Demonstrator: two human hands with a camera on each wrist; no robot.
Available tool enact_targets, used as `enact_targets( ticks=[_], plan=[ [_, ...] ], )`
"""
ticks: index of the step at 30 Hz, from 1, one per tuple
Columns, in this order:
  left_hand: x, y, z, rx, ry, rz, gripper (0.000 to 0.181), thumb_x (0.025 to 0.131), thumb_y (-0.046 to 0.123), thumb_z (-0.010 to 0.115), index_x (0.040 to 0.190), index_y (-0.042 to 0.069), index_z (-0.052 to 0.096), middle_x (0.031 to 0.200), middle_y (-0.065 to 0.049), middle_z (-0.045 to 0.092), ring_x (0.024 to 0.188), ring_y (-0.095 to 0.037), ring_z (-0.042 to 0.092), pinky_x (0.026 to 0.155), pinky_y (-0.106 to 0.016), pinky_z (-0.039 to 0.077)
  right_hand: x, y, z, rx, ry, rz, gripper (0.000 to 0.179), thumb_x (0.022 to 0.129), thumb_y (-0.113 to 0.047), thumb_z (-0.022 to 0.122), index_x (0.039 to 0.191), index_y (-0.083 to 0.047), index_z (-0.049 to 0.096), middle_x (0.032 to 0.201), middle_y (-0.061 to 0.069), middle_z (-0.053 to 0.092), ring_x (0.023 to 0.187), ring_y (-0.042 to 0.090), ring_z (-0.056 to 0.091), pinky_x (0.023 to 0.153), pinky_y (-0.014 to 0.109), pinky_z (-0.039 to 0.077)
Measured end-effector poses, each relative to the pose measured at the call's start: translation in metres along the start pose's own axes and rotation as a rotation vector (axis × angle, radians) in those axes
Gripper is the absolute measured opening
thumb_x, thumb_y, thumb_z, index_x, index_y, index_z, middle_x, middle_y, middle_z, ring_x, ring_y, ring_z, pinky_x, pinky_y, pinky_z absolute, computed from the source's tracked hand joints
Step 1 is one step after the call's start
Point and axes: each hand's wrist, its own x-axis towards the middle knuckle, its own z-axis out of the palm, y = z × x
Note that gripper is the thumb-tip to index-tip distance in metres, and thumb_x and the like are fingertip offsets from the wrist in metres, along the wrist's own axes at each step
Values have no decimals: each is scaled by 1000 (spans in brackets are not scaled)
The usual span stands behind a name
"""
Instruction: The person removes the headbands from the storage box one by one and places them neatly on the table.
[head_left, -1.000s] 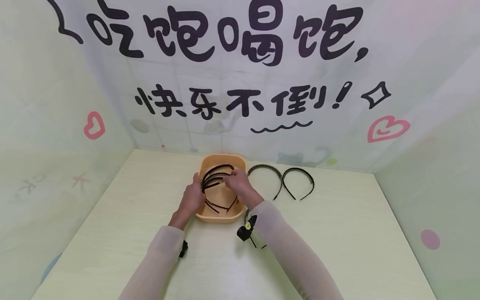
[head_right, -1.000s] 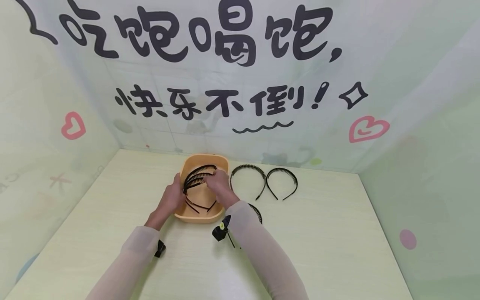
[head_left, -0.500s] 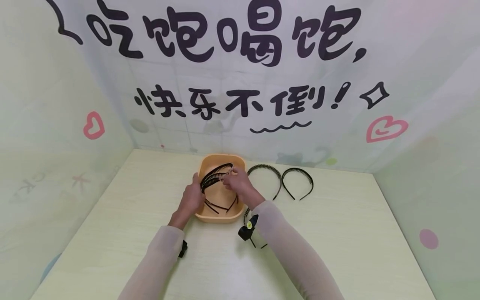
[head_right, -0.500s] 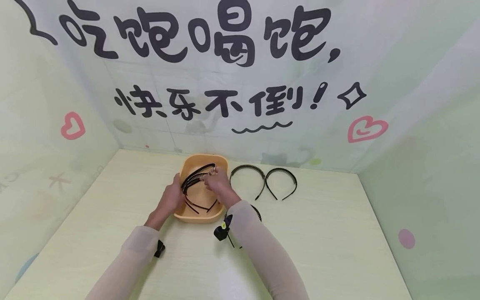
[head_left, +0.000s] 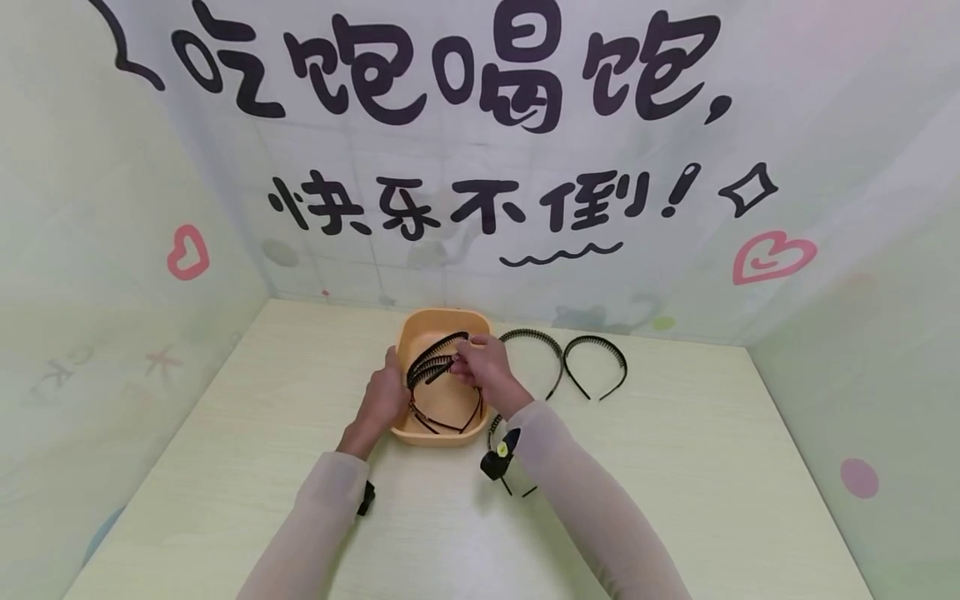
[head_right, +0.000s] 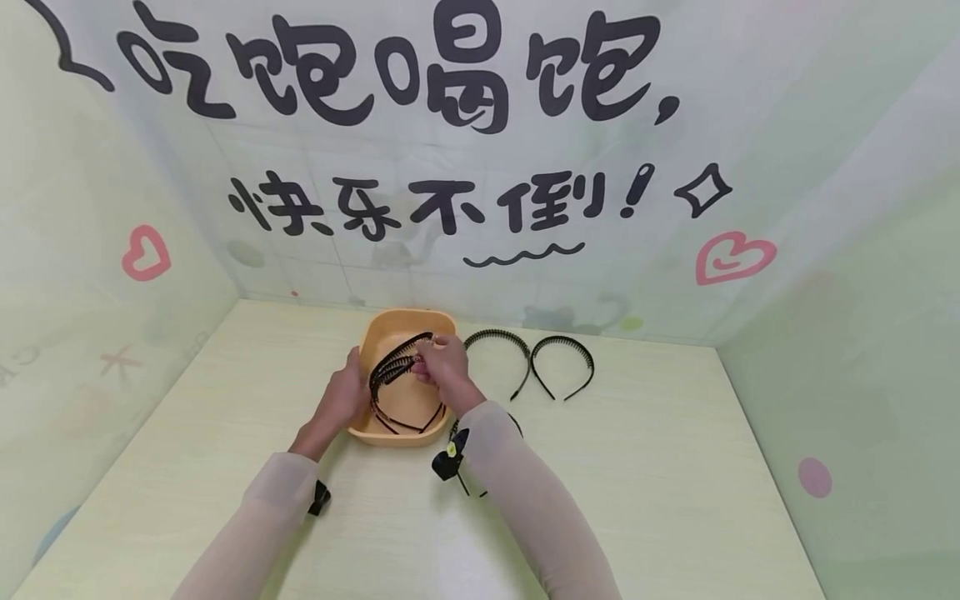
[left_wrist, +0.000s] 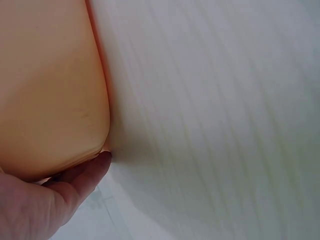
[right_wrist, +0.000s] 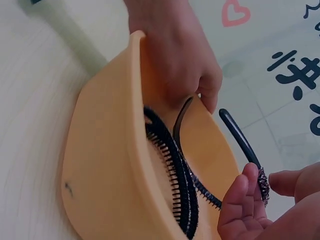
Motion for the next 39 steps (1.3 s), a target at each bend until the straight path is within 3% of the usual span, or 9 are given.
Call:
enact_targets(
  ticks=[3, 7, 12, 16, 21, 28, 33, 39],
  plan=[
    [0, 0, 0, -12, -9, -4, 74, 91, -9, 45, 155, -7, 7, 116, -41, 60, 91, -41, 69, 65, -39, 56, -3, 0, -2, -66, 31, -31, 51, 97, -13, 60, 142, 1, 44, 83, 13, 71, 53, 9, 62, 56, 26, 56],
    [0, -1, 1, -21, -18, -11, 74, 91, -10, 44, 155, -6, 6, 118, -42, 58, 88, -39, 70, 62, -36, 56, -5, 0, -3, -185, 66, -97, 44, 94, -8, 59, 136, -1, 51, 93, 25, 72, 57, 19, 69, 67, 40, 60],
    [0, -1, 2, -15, -17, -12, 75, 91, -10, 46, 155, -6, 7, 116, -41, 60, 84, -38, 71, 58, -33, 56, -6, 0, -7, -289, 99, -173, 37, 93, -6, 59, 130, -5, 58, 91, 26, 72, 63, 28, 72, 72, 49, 58],
    [0, -1, 2, -20, -27, -18, 77, 90, -11, 47, 155, -5, 6, 118, -41, 58, 86, -38, 71, 59, -32, 57, -8, -1, -16, -288, 76, -194, 37, 93, -4, 58, 130, -5, 58, 98, 28, 70, 65, 31, 72, 71, 50, 58],
    [1, -3, 2, -17, -22, -13, 76, 90, -10, 46, 155, -5, 6, 110, -40, 61, 76, -34, 70, 55, -31, 54, -10, -3, -33, -259, 40, -221, 38, 93, -3, 59, 131, -3, 57, 107, 29, 67, 60, 26, 71, 69, 48, 59],
    [2, -3, 2, 7, -8, -9, 75, 90, -9, 47, 154, -5, 9, 109, -39, 63, 81, -37, 70, 58, -35, 54, -17, -8, -57, -266, 5, -257, 44, 93, -2, 62, 137, -5, 55, 106, 27, 67, 57, 16, 68, 72, 50, 58],
    [0, -1, 1, 4, -5, -8, 75, 89, -10, 46, 154, -6, 10, 111, -40, 61, 83, -39, 69, 60, -37, 54, -23, -11, -75, -275, -4, -268, 50, 94, -3, 62, 142, -11, 53, 105, 24, 67, 59, 16, 69, 69, 45, 59],
    [-1, -1, 0, 6, 2, 3, 75, 88, -10, 47, 154, -6, 11, 110, -40, 62, 83, -39, 68, 60, -37, 53, -31, -8, -100, -283, -22, -238, 51, 96, -5, 60, 145, -15, 50, 105, 20, 69, 61, 17, 69, 73, 49, 59]
  ],
)
